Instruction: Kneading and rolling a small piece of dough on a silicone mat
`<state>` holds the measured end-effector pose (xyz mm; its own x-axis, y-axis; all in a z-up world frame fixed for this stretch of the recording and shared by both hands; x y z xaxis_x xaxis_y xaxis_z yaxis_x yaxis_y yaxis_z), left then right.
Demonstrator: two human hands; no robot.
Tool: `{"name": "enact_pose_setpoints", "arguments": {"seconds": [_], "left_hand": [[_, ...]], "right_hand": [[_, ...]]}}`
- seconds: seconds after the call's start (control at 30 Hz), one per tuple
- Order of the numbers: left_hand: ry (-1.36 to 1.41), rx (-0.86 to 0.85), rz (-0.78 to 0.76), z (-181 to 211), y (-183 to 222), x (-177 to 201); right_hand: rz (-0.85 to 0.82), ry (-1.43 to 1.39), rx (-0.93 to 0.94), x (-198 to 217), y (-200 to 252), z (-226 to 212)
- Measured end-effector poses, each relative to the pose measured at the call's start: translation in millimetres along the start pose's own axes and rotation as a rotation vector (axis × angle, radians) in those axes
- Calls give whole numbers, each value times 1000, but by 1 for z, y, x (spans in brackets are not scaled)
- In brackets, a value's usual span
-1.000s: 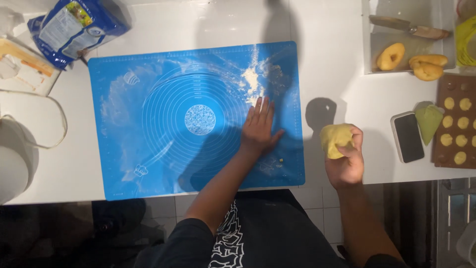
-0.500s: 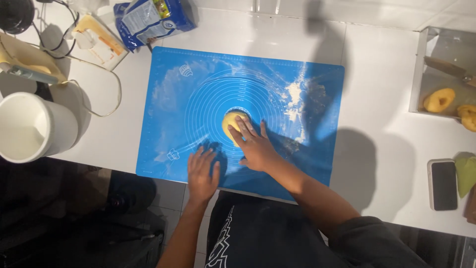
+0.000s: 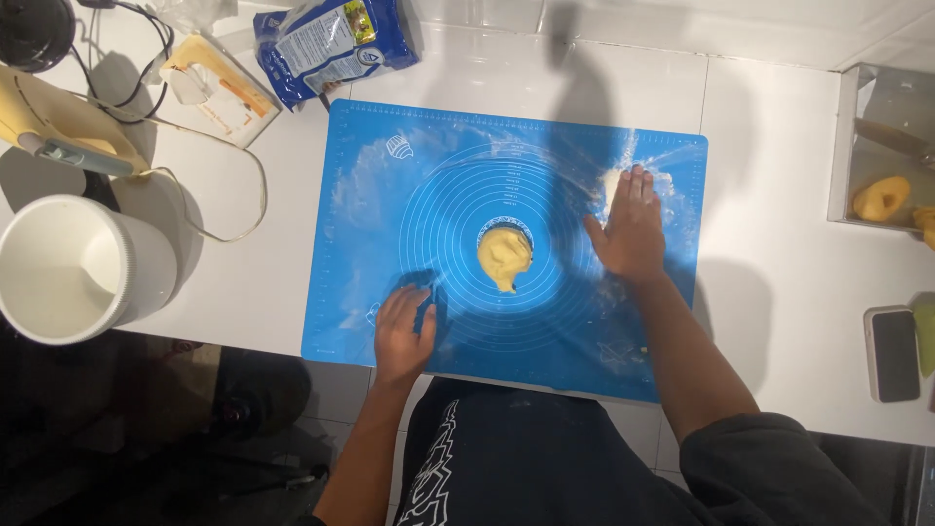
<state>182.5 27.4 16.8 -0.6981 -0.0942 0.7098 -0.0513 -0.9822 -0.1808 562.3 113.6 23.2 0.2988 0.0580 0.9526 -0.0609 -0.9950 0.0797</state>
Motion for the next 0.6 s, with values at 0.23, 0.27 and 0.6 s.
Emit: {"name": "enact_pose_setpoints", "arguments": {"seconds": [0.23,0.27,0.6], "left_hand": [[44,-58,-79,-23,-40,19],[52,-66,-87,-26,-46,22],[137,-172,-146,-54,-82,33]], "right_hand": [[64,0,-58,-26,60,4],[67,6,-70,-45,67,23],[444,88,-509,-75,97,51]]}}
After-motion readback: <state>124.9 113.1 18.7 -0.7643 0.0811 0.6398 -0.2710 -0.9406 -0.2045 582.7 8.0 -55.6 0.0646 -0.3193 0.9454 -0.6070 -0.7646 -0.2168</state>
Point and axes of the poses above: each hand's wrist, its own y-axis away from the middle knuckle, its own x-axis out of the back of the hand, z = x × y, the point moved 4 cm from there along -y, towards the middle knuckle, and after that the axes turned 2 degrees about x, right-handed, at the moved point
